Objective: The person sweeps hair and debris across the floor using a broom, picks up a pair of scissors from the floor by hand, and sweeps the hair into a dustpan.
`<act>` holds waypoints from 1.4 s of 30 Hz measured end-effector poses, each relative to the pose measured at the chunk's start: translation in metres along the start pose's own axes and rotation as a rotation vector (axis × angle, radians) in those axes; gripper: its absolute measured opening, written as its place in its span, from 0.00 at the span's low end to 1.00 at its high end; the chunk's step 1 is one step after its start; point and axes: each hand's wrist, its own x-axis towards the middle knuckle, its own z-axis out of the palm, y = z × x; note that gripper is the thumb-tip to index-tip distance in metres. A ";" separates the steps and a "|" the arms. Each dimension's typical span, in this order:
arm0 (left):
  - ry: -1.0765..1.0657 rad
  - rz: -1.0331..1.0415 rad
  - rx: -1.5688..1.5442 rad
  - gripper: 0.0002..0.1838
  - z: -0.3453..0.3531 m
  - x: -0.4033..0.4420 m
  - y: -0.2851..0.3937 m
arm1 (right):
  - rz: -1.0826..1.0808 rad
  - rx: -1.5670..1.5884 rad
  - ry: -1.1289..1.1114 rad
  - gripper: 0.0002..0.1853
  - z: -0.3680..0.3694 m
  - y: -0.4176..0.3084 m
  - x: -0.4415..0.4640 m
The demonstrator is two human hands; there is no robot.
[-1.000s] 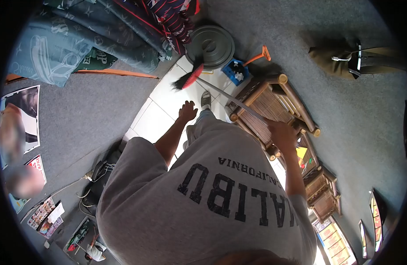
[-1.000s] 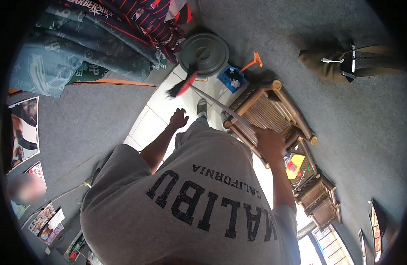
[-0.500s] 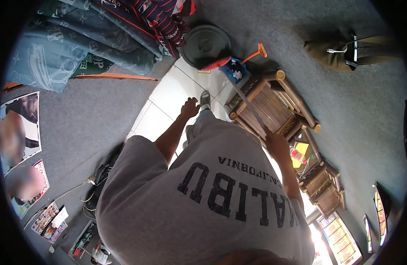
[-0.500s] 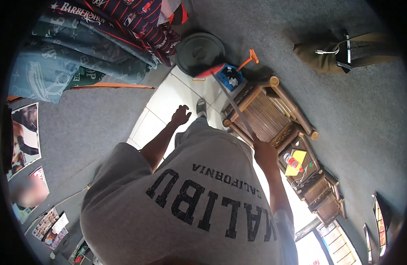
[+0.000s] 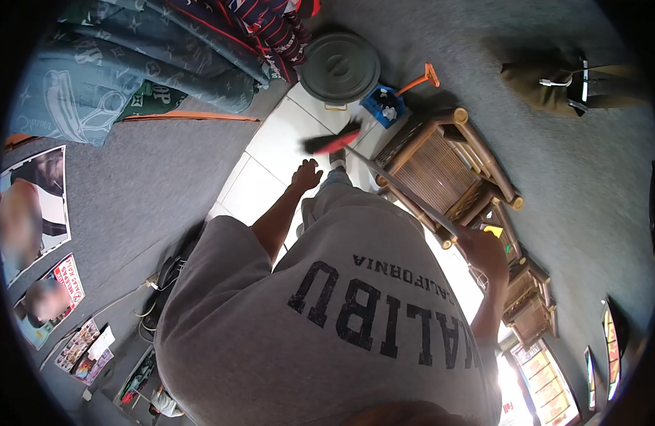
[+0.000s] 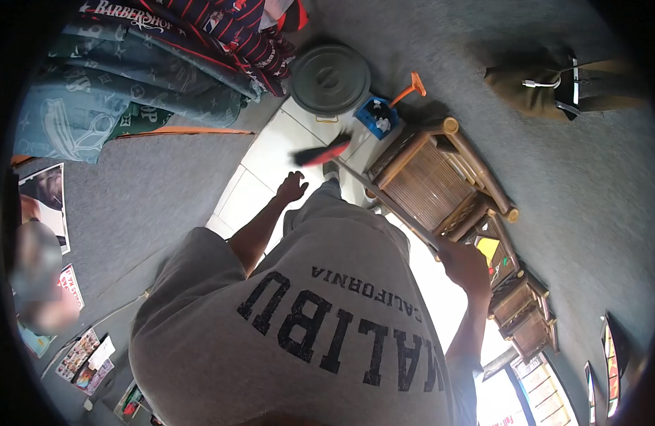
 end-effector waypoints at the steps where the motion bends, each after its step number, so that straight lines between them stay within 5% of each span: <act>1: 0.026 0.020 -0.004 0.23 0.009 0.004 -0.010 | -0.050 -0.062 0.010 0.15 0.014 0.001 0.019; 6: 0.085 0.097 -0.051 0.21 0.018 0.002 -0.042 | -0.234 -0.196 -0.071 0.11 0.122 -0.047 0.169; 8: 0.011 0.006 -0.069 0.21 -0.001 -0.010 -0.039 | -0.467 -0.094 -0.037 0.25 0.194 -0.071 0.237; 9: 0.017 -0.030 -0.076 0.21 -0.010 -0.016 -0.040 | -0.389 0.225 -0.467 0.33 0.177 -0.103 0.247; 10: 0.025 -0.067 -0.083 0.21 -0.019 -0.023 -0.040 | -0.384 0.293 -0.616 0.35 0.217 -0.113 0.285; 12: 0.082 -0.069 -0.097 0.21 -0.026 -0.033 -0.057 | -0.385 0.323 -0.372 0.30 0.234 -0.161 0.320; 16: 0.192 -0.125 -0.177 0.18 -0.060 -0.071 -0.066 | -0.330 0.274 -0.234 0.30 0.270 -0.229 0.380; 21: 0.200 -0.211 -0.156 0.18 -0.058 -0.115 -0.112 | -0.254 0.388 -0.116 0.23 0.292 -0.218 0.471; 22: 0.185 -0.245 -0.145 0.18 -0.056 -0.125 -0.119 | -0.341 0.370 -0.088 0.22 0.291 -0.201 0.473; 24: 0.140 -0.286 -0.129 0.19 -0.042 -0.139 -0.140 | -0.077 0.433 -0.320 0.24 0.243 -0.174 0.434; 26: 0.096 -0.332 -0.165 0.19 -0.024 -0.146 -0.159 | -0.103 0.488 -0.289 0.19 0.224 -0.138 0.388; 28: 0.032 -0.406 -0.174 0.20 -0.014 -0.147 -0.163 | 0.035 0.758 -0.213 0.22 0.297 -0.075 0.389; 30: -0.001 -0.433 -0.202 0.20 -0.012 -0.144 -0.156 | 0.057 0.650 -0.312 0.24 0.239 -0.075 0.321; 32: 0.018 -0.406 -0.231 0.20 -0.007 -0.139 -0.147 | -0.171 0.393 -0.024 0.23 0.257 -0.055 0.289; 33: 0.032 -0.390 -0.244 0.20 -0.004 -0.131 -0.143 | -0.284 0.261 0.124 0.22 0.256 -0.052 0.280; 36: 0.177 -0.282 -0.329 0.18 -0.002 -0.120 -0.115 | -0.156 0.389 -0.024 0.21 0.240 -0.054 0.251; 38: 0.202 -0.285 -0.350 0.19 -0.005 -0.120 -0.085 | -0.297 0.350 -0.059 0.20 0.228 -0.073 0.261; 42: 0.172 -0.217 -0.374 0.19 0.009 -0.127 -0.045 | -0.092 0.460 -0.171 0.17 0.239 -0.121 0.323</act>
